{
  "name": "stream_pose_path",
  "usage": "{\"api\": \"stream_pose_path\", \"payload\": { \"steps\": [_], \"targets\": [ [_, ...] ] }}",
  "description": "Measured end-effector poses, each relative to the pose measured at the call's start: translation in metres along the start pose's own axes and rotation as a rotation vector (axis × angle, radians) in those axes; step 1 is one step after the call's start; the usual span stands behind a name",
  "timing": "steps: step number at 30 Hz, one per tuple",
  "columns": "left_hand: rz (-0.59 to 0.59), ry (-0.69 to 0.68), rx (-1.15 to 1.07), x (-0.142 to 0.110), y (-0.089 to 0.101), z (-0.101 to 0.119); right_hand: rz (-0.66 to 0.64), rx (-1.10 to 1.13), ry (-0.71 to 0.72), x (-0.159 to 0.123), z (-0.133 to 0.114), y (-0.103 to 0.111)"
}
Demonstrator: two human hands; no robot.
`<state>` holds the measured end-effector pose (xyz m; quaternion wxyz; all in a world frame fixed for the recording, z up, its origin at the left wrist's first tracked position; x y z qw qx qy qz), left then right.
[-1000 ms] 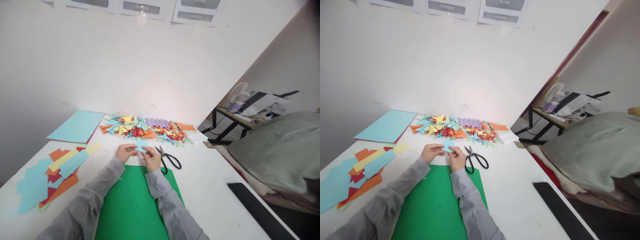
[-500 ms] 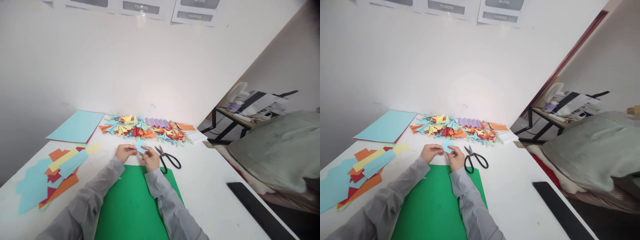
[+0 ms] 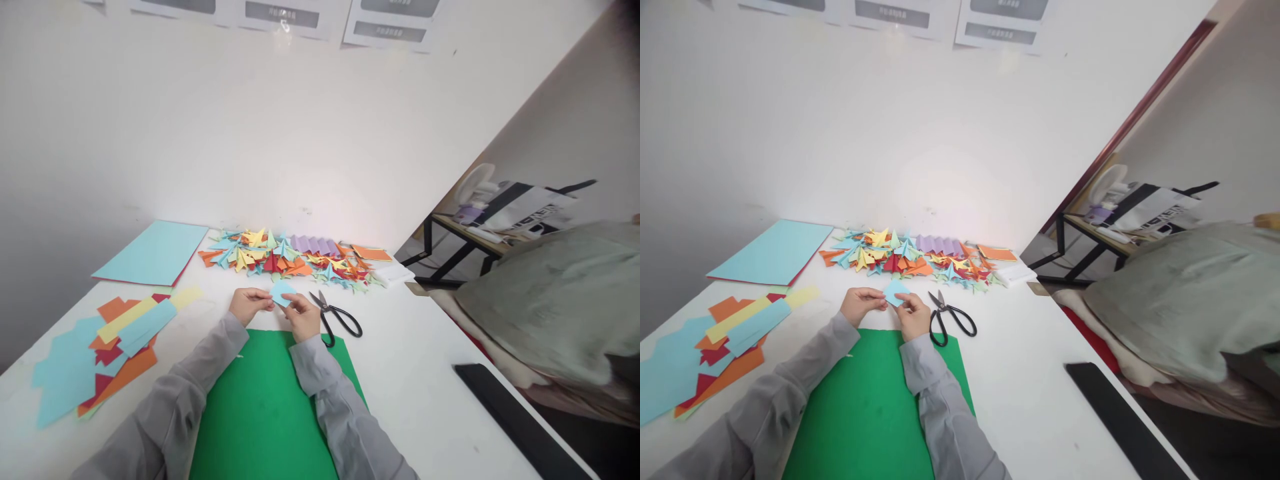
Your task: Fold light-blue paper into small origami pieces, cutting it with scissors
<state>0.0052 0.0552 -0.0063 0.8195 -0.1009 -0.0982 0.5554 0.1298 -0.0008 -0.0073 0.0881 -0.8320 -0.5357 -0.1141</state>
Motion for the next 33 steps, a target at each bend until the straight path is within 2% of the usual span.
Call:
{"api": "stream_pose_path", "payload": {
  "steps": [5, 9, 18, 24, 28, 33],
  "targets": [
    [0.029, -0.057, 0.012, 0.001, 0.001, -0.001, -0.011, 0.068, 0.005, 0.000, 0.000, -0.001],
    [0.034, -0.050, 0.027, 0.001, 0.002, 0.000, -0.013, 0.056, -0.001, 0.001, -0.003, -0.001],
    [0.012, -0.118, 0.100, -0.006, -0.006, 0.009, 0.069, 0.103, -0.056, 0.001, -0.004, 0.000],
    [-0.015, -0.117, 0.156, -0.009, -0.012, 0.009, 0.146, 0.147, -0.171, 0.002, 0.000, 0.000],
    [-0.078, -0.046, 0.140, -0.009, -0.011, 0.010, 0.167, 0.176, -0.202, 0.004, 0.003, 0.002],
    [-0.101, 0.172, -0.131, -0.007, -0.008, 0.013, 0.133, 0.172, -0.207, 0.007, 0.005, 0.006]
  ]
}}
Point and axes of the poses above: each hand's wrist, its own x-axis towards the middle knuckle, its own y-axis out of the back of the hand, z = x × y, the point moved 1 cm from there along x, towards the middle knuckle, and after that the axes turned 1 degree about -z, right-handed, at the moved point
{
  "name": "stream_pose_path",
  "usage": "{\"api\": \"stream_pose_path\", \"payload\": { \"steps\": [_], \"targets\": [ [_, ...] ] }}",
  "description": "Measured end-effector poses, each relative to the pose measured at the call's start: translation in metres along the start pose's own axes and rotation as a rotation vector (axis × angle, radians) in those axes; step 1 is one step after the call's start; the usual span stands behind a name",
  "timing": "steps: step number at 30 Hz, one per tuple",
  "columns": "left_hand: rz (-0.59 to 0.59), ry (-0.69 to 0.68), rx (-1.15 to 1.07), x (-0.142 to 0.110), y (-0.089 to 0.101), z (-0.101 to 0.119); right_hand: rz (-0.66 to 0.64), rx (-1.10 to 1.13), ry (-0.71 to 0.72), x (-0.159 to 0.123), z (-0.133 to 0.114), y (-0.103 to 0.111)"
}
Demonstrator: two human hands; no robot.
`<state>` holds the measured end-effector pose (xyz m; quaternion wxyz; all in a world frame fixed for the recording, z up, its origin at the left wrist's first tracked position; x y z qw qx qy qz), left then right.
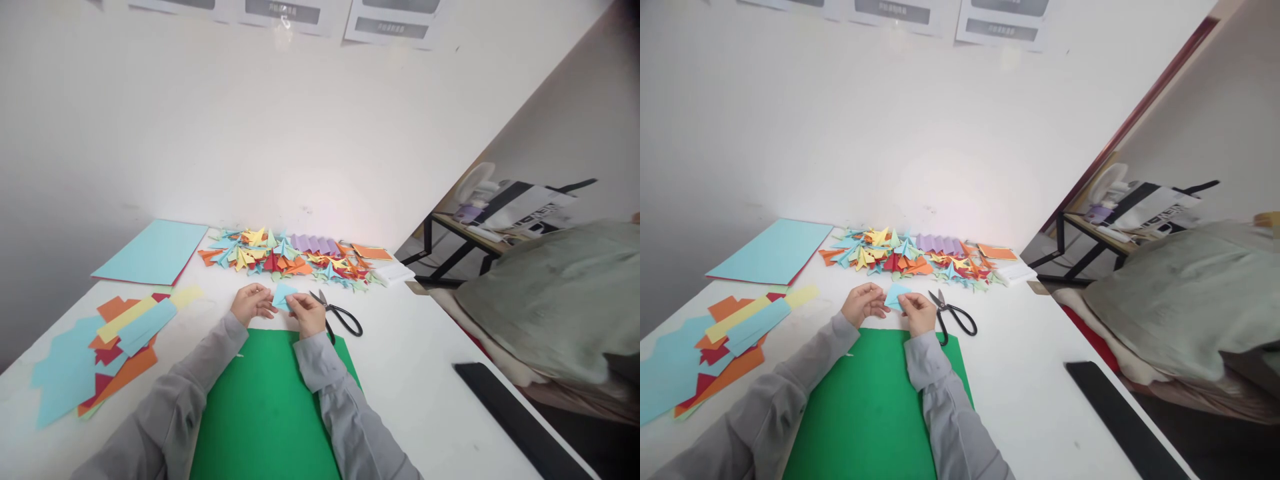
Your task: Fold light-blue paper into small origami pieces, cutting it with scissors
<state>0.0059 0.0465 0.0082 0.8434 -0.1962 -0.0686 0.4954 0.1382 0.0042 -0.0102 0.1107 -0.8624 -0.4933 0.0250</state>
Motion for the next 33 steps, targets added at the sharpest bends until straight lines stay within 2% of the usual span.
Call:
{"api": "stream_pose_path", "payload": {
  "steps": [5, 14, 19, 25, 30, 33],
  "targets": [
    [-0.055, 0.072, 0.099, 0.0017, 0.0008, -0.0033, -0.067, -0.026, 0.057, -0.0019, -0.0038, -0.0022],
    [-0.012, -0.055, 0.244, 0.0019, -0.0015, -0.0091, 0.056, 0.010, -0.009, -0.0046, -0.0084, -0.0046],
    [-0.010, -0.067, 0.265, 0.0008, -0.0044, -0.0095, 0.090, 0.037, -0.022, -0.0035, -0.0051, -0.0033],
    [-0.036, -0.007, 0.262, -0.0011, -0.0057, -0.0076, 0.116, 0.058, -0.063, -0.0030, -0.0040, -0.0015],
    [-0.086, 0.071, 0.209, -0.0020, -0.0071, -0.0070, 0.066, 0.040, -0.037, -0.0038, -0.0055, -0.0029],
    [-0.115, 0.072, 0.241, -0.0023, -0.0079, -0.0076, 0.034, 0.027, -0.026, -0.0049, -0.0057, -0.0047]
  ]
}}
Point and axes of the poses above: each hand's wrist, its own x-axis towards the middle knuckle, its own y-axis out of the back of the hand, z = x × y, the point moved 1 cm from there along x, towards the middle knuckle, and after that the axes turned 1 degree about -z, right-handed, at the moved point
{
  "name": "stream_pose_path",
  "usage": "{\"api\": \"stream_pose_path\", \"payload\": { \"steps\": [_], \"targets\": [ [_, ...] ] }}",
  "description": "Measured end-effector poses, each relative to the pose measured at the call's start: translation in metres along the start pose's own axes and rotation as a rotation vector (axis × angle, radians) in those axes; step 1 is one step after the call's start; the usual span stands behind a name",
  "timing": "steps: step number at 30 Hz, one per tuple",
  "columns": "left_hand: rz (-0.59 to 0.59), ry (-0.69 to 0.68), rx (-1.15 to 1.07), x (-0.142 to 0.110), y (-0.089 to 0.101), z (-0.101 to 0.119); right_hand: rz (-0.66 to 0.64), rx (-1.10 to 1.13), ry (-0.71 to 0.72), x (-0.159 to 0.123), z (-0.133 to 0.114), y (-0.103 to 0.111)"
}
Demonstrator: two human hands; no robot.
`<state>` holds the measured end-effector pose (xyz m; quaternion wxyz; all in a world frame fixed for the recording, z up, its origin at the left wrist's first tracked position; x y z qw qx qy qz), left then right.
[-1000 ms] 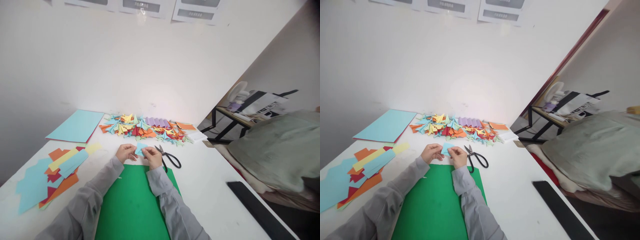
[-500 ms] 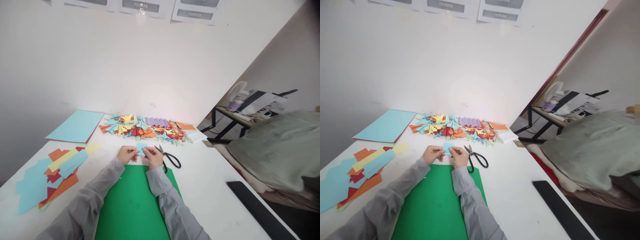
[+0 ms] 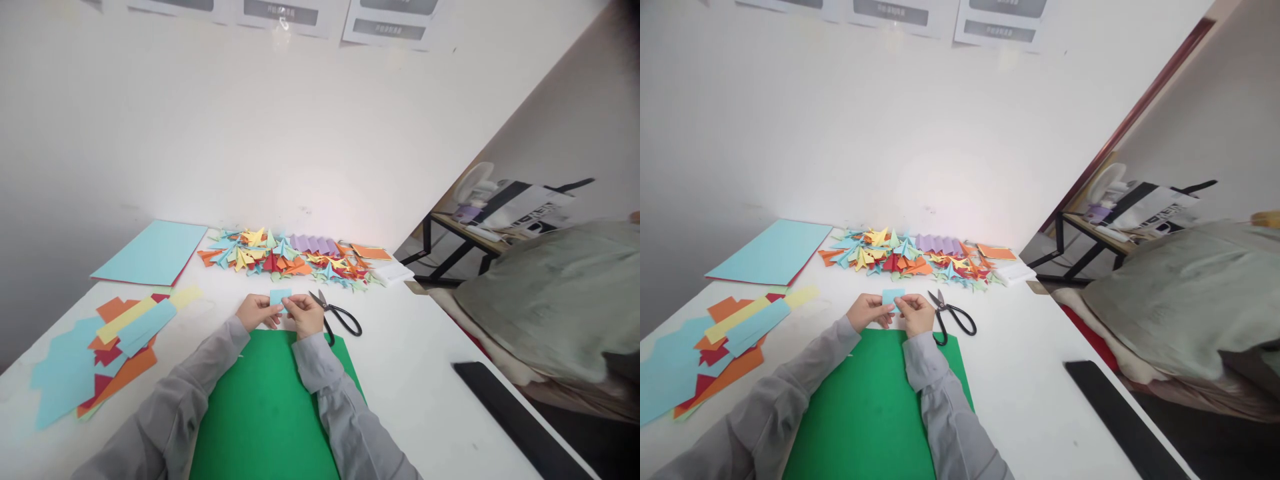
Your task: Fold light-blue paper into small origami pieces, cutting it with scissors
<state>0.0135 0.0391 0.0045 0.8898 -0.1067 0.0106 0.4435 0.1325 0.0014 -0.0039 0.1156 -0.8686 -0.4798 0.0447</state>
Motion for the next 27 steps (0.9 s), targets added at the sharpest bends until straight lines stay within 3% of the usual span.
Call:
{"api": "stream_pose_path", "payload": {
  "steps": [8, 15, 23, 27],
  "targets": [
    [-0.043, -0.027, 0.080, 0.0007, 0.0041, -0.0028, -0.014, 0.002, -0.048, -0.0008, 0.0010, -0.0007],
    [-0.094, 0.021, -0.041, -0.0007, 0.0009, 0.0001, -0.004, -0.003, -0.045, -0.0004, 0.0000, 0.0006],
    [-0.068, 0.054, -0.054, -0.0009, -0.0004, 0.0005, -0.019, 0.003, -0.031, -0.0004, 0.0006, 0.0001],
    [-0.038, 0.053, -0.103, -0.0005, 0.0006, 0.0011, -0.065, 0.121, -0.074, -0.0007, -0.0011, -0.0013]
  ]
}}
Point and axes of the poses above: each hand's wrist, its own x-axis towards the middle knuckle, its own y-axis out of the back of the hand, z = x × y, the point moved 1 cm from there along x, towards the middle knuckle, and after that the axes turned 1 degree about -z, right-handed, at the moved point
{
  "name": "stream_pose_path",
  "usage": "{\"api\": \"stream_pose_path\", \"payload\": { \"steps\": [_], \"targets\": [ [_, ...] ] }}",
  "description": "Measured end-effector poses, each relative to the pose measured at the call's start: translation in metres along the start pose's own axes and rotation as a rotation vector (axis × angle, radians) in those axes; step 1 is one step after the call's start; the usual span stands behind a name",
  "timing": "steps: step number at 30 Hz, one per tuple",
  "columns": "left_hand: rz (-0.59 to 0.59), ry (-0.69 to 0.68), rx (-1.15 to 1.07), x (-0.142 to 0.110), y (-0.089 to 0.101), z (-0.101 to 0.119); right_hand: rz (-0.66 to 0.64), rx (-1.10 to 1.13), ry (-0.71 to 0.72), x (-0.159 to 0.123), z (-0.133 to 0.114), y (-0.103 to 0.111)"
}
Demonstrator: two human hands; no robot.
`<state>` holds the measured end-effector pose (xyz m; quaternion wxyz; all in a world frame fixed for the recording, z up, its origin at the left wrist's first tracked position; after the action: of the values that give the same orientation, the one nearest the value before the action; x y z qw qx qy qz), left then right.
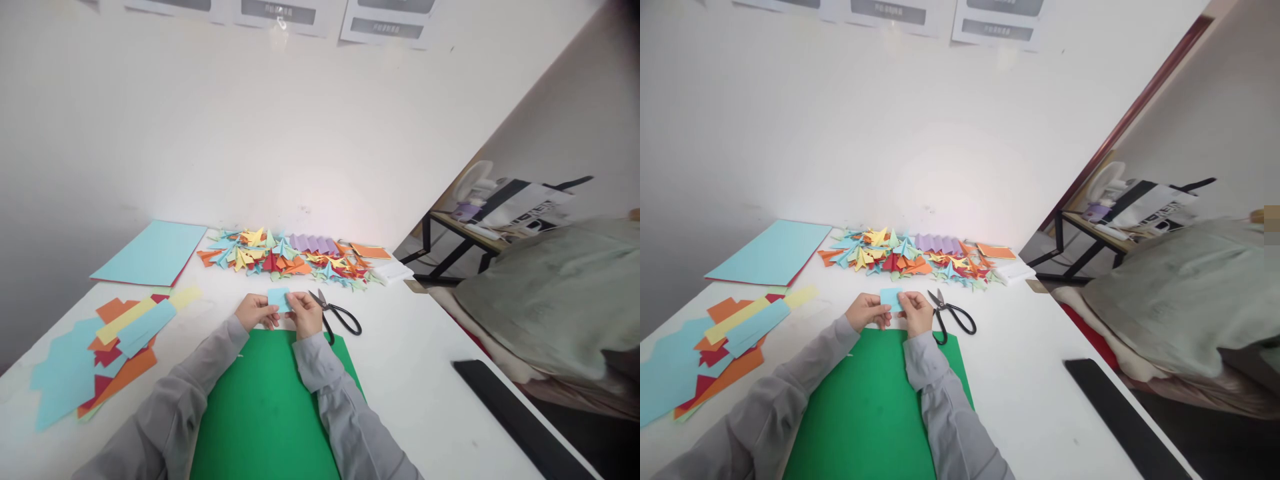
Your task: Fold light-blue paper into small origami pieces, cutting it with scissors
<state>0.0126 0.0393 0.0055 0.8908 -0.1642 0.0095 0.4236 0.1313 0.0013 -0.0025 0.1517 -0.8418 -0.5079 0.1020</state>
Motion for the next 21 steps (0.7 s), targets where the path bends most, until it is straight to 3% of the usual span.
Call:
{"api": "stream_pose_path", "payload": {
  "steps": [4, 11, 21],
  "targets": [
    [0.016, -0.020, -0.011, 0.0009, 0.0026, -0.0004, 0.010, 0.068, -0.022, 0.0003, 0.0003, 0.0000],
    [0.009, -0.044, 0.016, 0.0008, 0.0039, -0.0016, -0.102, -0.069, 0.003, -0.0012, 0.0042, -0.0009],
    [-0.007, -0.035, 0.051, 0.0015, 0.0042, -0.0021, -0.079, -0.089, 0.007, 0.0009, 0.0070, 0.0014]
  ]
}}
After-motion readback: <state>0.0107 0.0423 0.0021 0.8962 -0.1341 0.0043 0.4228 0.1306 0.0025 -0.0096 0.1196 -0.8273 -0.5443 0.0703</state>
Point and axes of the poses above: each hand's wrist, its own x-axis towards the middle knuckle, its own y-axis out of the back of the hand, z = x × y, the point moved 1 cm from there along x, towards the middle knuckle, and after that the axes turned 1 degree about -z, right-handed, at the moved point
